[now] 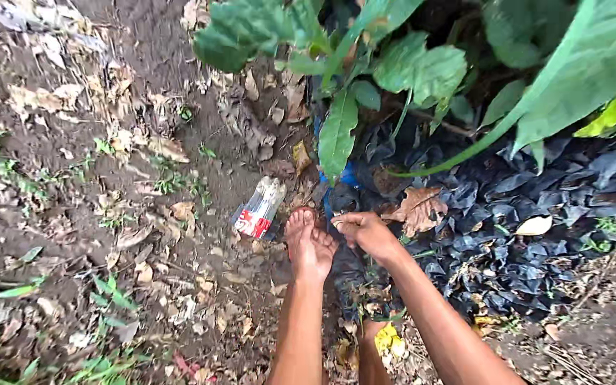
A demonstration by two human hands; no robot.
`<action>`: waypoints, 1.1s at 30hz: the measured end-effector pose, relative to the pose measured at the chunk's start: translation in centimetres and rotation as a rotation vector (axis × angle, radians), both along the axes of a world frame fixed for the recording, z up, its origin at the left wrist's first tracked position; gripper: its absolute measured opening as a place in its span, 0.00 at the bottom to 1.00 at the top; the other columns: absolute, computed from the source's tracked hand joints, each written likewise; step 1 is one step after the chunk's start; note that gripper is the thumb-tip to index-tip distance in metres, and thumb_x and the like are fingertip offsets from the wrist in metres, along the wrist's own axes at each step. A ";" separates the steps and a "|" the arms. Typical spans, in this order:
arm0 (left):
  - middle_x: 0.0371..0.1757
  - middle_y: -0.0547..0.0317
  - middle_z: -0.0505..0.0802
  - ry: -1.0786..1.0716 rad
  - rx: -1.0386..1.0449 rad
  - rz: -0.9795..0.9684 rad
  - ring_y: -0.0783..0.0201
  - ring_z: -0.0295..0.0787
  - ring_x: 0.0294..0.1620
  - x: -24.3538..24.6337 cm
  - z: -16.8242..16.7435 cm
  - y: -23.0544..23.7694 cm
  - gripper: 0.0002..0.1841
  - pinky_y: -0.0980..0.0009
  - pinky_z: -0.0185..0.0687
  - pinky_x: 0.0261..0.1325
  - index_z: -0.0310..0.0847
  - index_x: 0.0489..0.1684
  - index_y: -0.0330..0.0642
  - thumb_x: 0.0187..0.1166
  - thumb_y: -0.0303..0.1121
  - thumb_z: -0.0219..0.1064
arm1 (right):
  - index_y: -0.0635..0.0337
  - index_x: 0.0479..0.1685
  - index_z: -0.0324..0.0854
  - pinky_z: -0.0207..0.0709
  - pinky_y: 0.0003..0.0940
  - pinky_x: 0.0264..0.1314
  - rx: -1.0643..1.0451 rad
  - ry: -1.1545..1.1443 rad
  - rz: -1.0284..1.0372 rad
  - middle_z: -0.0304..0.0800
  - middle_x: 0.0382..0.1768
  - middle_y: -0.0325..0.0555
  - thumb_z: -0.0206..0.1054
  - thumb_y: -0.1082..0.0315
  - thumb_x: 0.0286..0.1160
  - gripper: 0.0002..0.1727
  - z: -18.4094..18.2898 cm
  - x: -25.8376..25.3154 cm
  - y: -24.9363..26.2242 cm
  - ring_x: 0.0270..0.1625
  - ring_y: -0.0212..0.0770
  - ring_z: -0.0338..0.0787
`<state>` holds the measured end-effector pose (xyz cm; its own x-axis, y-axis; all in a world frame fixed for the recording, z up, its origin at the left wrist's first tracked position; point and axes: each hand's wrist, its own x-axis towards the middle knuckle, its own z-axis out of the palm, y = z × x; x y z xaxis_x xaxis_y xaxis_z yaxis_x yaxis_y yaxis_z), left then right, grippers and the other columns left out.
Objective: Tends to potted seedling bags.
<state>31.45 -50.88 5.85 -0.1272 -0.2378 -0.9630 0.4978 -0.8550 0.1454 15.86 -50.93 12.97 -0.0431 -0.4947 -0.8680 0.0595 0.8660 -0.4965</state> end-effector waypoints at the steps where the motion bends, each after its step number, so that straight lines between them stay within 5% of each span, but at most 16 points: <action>1: 0.19 0.66 0.74 -0.008 0.045 -0.014 0.64 0.73 0.19 0.0 0.4 0.7 0.16 0.61 0.80 0.30 0.69 0.30 0.52 0.91 0.46 0.51 | 0.62 0.57 0.90 0.81 0.32 0.36 -0.005 0.077 -0.021 0.91 0.36 0.45 0.66 0.68 0.83 0.12 -0.3 -0.8 -0.8 0.28 0.33 0.83; 8: 0.15 0.65 0.73 -0.069 0.194 -0.336 0.66 0.71 0.15 -1.6 5.7 6.5 0.22 0.68 0.78 0.26 0.68 0.21 0.48 0.93 0.43 0.51 | 0.64 0.55 0.88 0.89 0.53 0.48 -0.152 0.563 -0.007 0.94 0.43 0.54 0.72 0.65 0.77 0.14 -6.4 -6.5 -9.1 0.39 0.50 0.93; 13: 0.14 0.67 0.70 0.111 0.183 -0.406 0.68 0.68 0.16 -2.9 8.0 8.9 0.24 0.69 0.75 0.26 0.68 0.16 0.49 0.94 0.39 0.51 | 0.65 0.45 0.89 0.80 0.59 0.65 -0.132 0.795 0.139 0.93 0.49 0.61 0.70 0.69 0.76 0.08 -7.8 -5.7 -12.4 0.59 0.59 0.91; 17: 0.13 0.68 0.69 0.098 0.234 -0.435 0.69 0.66 0.14 -3.4 7.0 9.4 0.24 0.71 0.72 0.23 0.66 0.16 0.49 0.94 0.39 0.52 | 0.65 0.43 0.90 0.79 0.58 0.66 -0.141 0.867 0.002 0.93 0.49 0.61 0.70 0.67 0.76 0.10 -8.2 -4.6 -12.2 0.59 0.58 0.91; 27: 0.12 0.68 0.72 -0.017 0.203 -0.437 0.72 0.67 0.11 -4.7 7.1 7.5 0.24 0.76 0.71 0.19 0.71 0.18 0.47 0.95 0.38 0.50 | 0.72 0.68 0.79 0.74 0.54 0.77 0.119 0.848 -0.112 0.86 0.66 0.68 0.69 0.61 0.81 0.25 -7.5 -3.3 -13.2 0.73 0.60 0.83; 33: 0.10 0.71 0.68 0.030 0.167 -0.420 0.74 0.63 0.10 -5.2 7.8 5.2 0.24 0.79 0.68 0.18 0.64 0.14 0.50 0.94 0.34 0.48 | 0.65 0.70 0.81 0.78 0.58 0.72 0.188 0.914 -0.050 0.89 0.65 0.63 0.64 0.64 0.81 0.22 -7.6 -2.7 -14.3 0.71 0.60 0.87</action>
<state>26.24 -45.67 13.63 -0.2080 -0.0013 -0.9781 0.1046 -0.9943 -0.0209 13.14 -65.22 5.41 -0.7663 -0.3289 -0.5519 -0.2460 0.9438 -0.2209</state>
